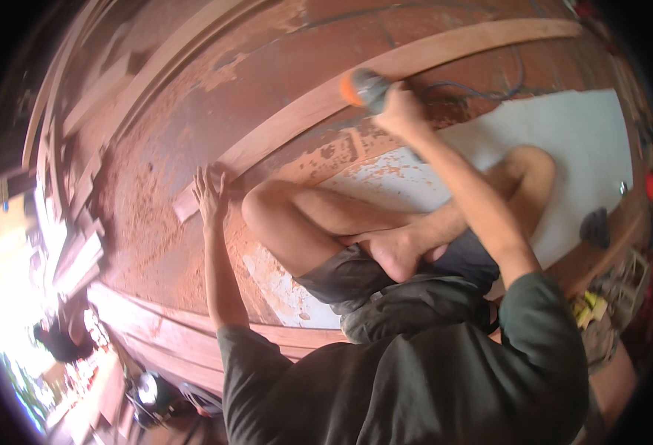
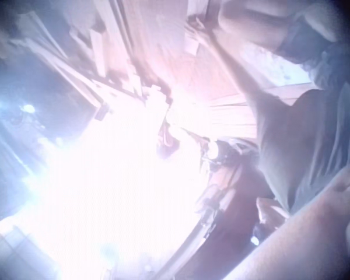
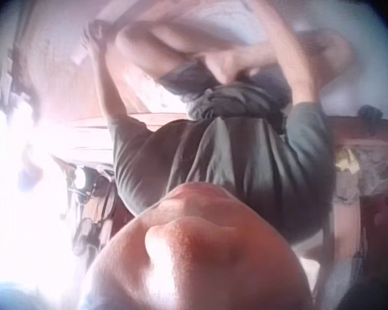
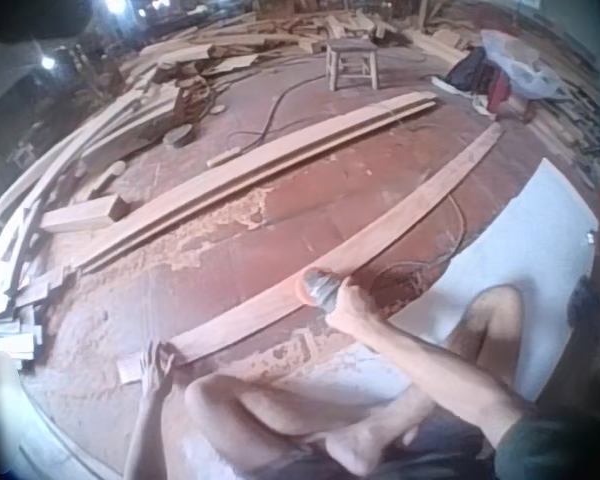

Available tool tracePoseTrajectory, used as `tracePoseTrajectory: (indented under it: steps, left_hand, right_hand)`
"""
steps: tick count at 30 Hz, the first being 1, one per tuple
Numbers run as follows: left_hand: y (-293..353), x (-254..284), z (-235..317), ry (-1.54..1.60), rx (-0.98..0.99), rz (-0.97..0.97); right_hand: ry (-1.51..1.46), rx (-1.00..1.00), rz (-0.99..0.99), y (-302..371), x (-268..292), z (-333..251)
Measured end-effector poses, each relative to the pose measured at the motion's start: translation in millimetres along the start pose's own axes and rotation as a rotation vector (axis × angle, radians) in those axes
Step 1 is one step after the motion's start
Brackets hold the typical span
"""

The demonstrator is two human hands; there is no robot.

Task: The person sits on the floor and uses an electric sander to smooth a long, curved wooden plank. They hold the plank steady with one hand while operating the sander with the other, moving it along the length of the wood.

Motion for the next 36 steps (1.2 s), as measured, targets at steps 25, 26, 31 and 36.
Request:
tracePoseTrajectory:
  steps: [25, 26, 31, 36]
  left_hand:
    - [41.2, 34.6, -157.5, -0.031, 0.618, 0.391]
    - [36.4, 24.2, -135.3, 0.012, 0.59, 0.36]
    - [24.7, 7.4, -38.2, 0.02, 0.454, 0.327]
    - [35.0, -8.8, -2.2, 0.02, 0.385, 0.417]
  right_hand:
    - [-0.012, -0.086, 0.082, -31.0, 47.1, 27.4]
    - [0.003, -0.096, 0.079, -33.9, 51.8, 34.6]
    - [0.016, -0.067, 0.025, -31.1, 35.6, 28.6]
    - [0.008, 0.077, -0.02, -1.6, 0.8, -14.8]
Point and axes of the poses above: each hand's wrist, its own y-axis away from the middle knuckle, its own x-axis out of the back of the hand, z = x × y, the point moved 7 cm from there along -y, towards the middle knuckle
